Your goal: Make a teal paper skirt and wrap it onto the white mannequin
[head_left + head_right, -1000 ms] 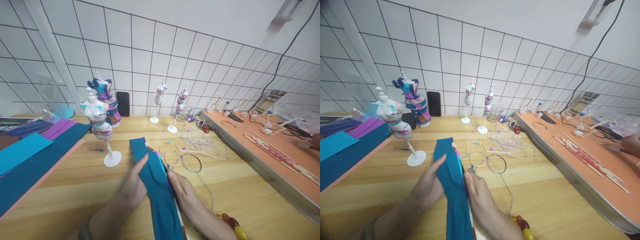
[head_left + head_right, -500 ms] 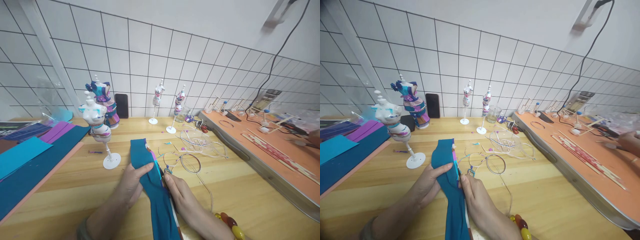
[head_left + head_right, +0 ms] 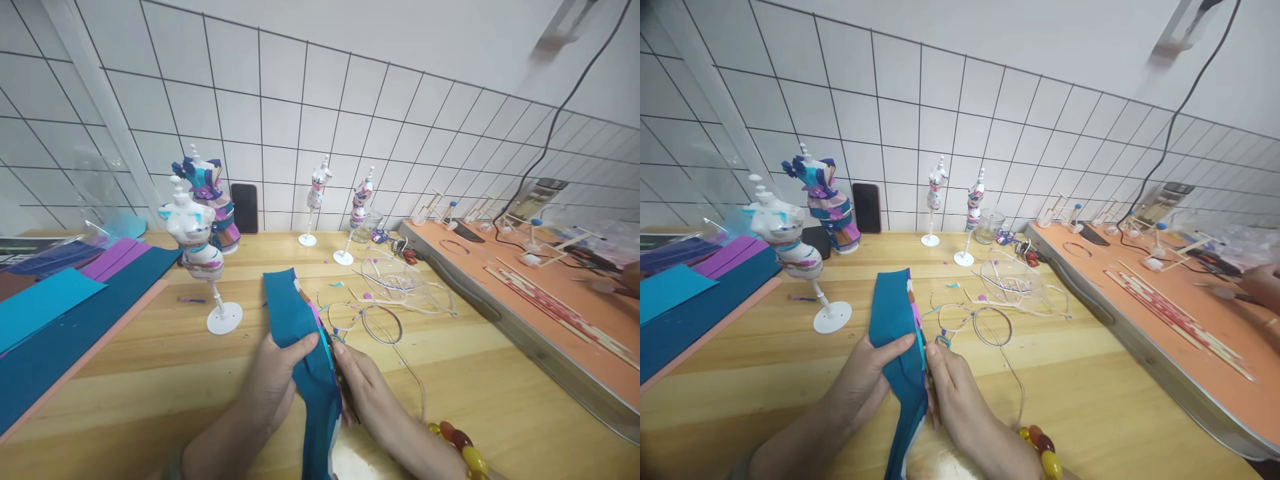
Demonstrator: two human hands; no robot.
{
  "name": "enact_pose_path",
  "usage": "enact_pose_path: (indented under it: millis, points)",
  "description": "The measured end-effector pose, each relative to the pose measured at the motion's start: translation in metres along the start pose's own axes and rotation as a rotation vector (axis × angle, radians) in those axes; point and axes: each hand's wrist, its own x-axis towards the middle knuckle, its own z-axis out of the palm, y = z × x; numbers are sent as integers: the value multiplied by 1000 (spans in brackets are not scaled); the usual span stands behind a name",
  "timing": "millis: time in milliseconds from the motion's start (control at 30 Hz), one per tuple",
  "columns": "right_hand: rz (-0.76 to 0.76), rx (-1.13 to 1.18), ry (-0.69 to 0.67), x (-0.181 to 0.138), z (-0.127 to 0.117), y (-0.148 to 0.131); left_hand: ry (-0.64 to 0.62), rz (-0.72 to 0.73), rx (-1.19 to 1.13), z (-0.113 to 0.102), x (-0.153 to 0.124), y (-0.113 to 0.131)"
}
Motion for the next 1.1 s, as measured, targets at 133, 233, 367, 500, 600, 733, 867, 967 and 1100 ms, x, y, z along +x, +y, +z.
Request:
enact_pose_path:
  millis: [133, 233, 367, 500, 600, 733, 867, 967, 1100]
  points:
    - [1, -21, -2, -1, 0, 2, 27, -18, -23, 1, -1, -2]
    - [-2, -38, 5, -1, 0, 3, 30, -10, -27, 1, -1, -3]
    - [11, -63, 2, -1, 0, 0, 49, -4, -39, 1, -1, -3]
    - [19, -65, 0, -2, 0, -2, 51, -2, -38, 3, -2, 0]
    - [20, -67, -3, -2, 1, -3, 45, -5, -24, 6, -4, 1]
    - [15, -71, -11, -1, 2, -4, 56, -10, -36, 8, -4, 2]
    - [6, -57, -4, -1, 2, -5, 68, -10, -54, 8, -4, 1]
    - [26, -49, -8, 0, 2, -3, 76, -13, -63, 7, -4, 1]
    - [27, -56, -1, 1, 1, -1, 57, -11, -57, 6, -5, 0]
